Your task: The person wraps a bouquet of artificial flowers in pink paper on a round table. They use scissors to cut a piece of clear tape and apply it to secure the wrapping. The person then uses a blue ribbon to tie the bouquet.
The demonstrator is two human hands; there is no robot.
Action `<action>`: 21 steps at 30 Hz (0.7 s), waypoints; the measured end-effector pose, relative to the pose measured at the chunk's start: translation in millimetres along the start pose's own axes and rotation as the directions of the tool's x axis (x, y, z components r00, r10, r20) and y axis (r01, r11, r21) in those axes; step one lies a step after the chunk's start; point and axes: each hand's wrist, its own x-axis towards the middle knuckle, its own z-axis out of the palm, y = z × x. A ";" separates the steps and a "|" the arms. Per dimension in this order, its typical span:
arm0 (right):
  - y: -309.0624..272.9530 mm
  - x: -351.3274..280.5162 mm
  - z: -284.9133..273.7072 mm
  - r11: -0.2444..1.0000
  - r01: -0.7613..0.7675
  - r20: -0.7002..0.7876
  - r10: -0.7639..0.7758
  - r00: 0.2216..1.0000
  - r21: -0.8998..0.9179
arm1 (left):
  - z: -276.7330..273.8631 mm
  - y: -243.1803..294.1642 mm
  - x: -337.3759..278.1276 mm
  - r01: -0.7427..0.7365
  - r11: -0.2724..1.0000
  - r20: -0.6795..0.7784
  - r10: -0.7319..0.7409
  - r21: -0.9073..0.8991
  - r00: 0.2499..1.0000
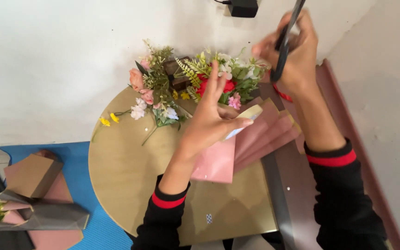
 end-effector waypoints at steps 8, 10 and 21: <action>76.5 79.6 -27.6 0.972 0.163 0.059 -0.155 0.986 -0.167 | -6.2 6.7 -1.6 -0.068 0.966 -0.074 0.089 0.250 0.993; 96.1 90.4 -31.7 0.971 0.120 0.059 -0.111 0.992 -0.205 | -2.1 2.9 -2.9 -0.088 0.953 -0.063 0.111 0.292 0.992; 133.3 118.4 -21.6 0.958 0.246 0.186 -0.217 0.958 -0.150 | 23.5 12.3 -6.4 -0.045 0.911 0.011 0.045 0.410 0.999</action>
